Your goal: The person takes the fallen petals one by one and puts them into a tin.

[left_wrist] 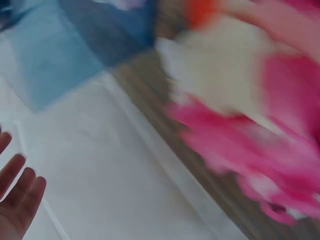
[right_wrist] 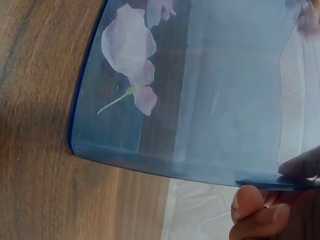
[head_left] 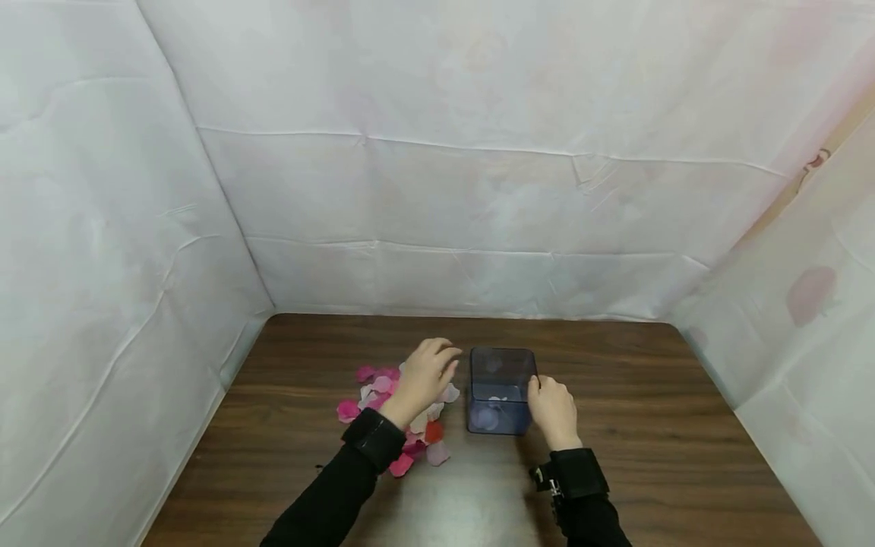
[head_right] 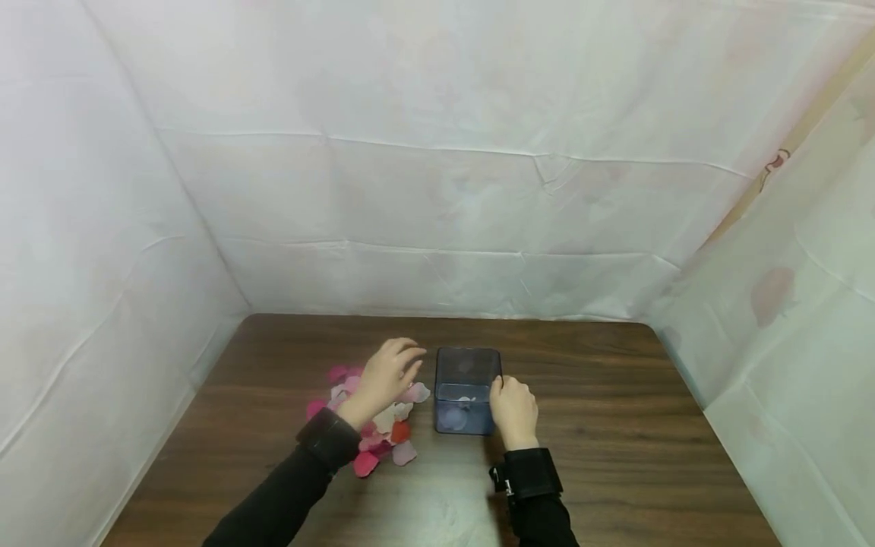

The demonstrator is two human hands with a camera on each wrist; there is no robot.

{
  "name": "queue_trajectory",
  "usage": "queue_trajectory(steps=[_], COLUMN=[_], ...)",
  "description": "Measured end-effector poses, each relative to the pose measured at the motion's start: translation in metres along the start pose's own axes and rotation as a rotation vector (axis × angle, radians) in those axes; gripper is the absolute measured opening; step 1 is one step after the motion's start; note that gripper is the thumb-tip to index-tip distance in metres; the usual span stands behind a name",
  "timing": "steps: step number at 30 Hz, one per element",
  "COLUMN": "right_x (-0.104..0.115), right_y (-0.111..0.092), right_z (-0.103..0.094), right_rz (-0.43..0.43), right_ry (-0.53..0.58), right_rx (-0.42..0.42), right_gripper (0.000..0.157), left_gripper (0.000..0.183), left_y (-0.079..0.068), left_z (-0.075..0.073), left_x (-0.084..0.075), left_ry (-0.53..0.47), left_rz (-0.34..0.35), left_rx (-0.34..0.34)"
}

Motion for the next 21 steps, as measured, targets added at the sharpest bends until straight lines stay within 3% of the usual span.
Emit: queue_trajectory(steps=[6, 11, 16, 21], right_x=[-0.001, -0.003, -0.003, -0.001], right_y=[0.002, 0.001, -0.001, 0.001], right_z=[0.002, 0.001, 0.002, 0.002], right_rz=[0.017, 0.021, 0.021, 0.016], right_ry=[-0.008, 0.004, -0.002, -0.005], right_rx=[0.005, 0.027, 0.028, 0.013], right_gripper=[0.038, 0.037, 0.039, 0.038], left_gripper=[0.017, 0.008, 0.015, 0.026], left_y=[-0.056, -0.1, -0.128, -0.137], left_z=[0.011, 0.019, 0.03, 0.037], left_x=[0.056, 0.086, 0.104, 0.106], left_ry=[0.072, 0.192, 0.162, 0.132], left_rz=[-0.148, -0.207, -0.285, -0.306], left_rx=[0.021, -0.007, 0.137, 0.263])
Point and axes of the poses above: each hand's wrist, its own y-axis towards the middle knuckle, its own z-axis out of the palm, x = y × z, the point moved 8 cm from there along y, towards the middle knuckle, and after that the axes turned 13 degrees about y, right-handed, at the moved point
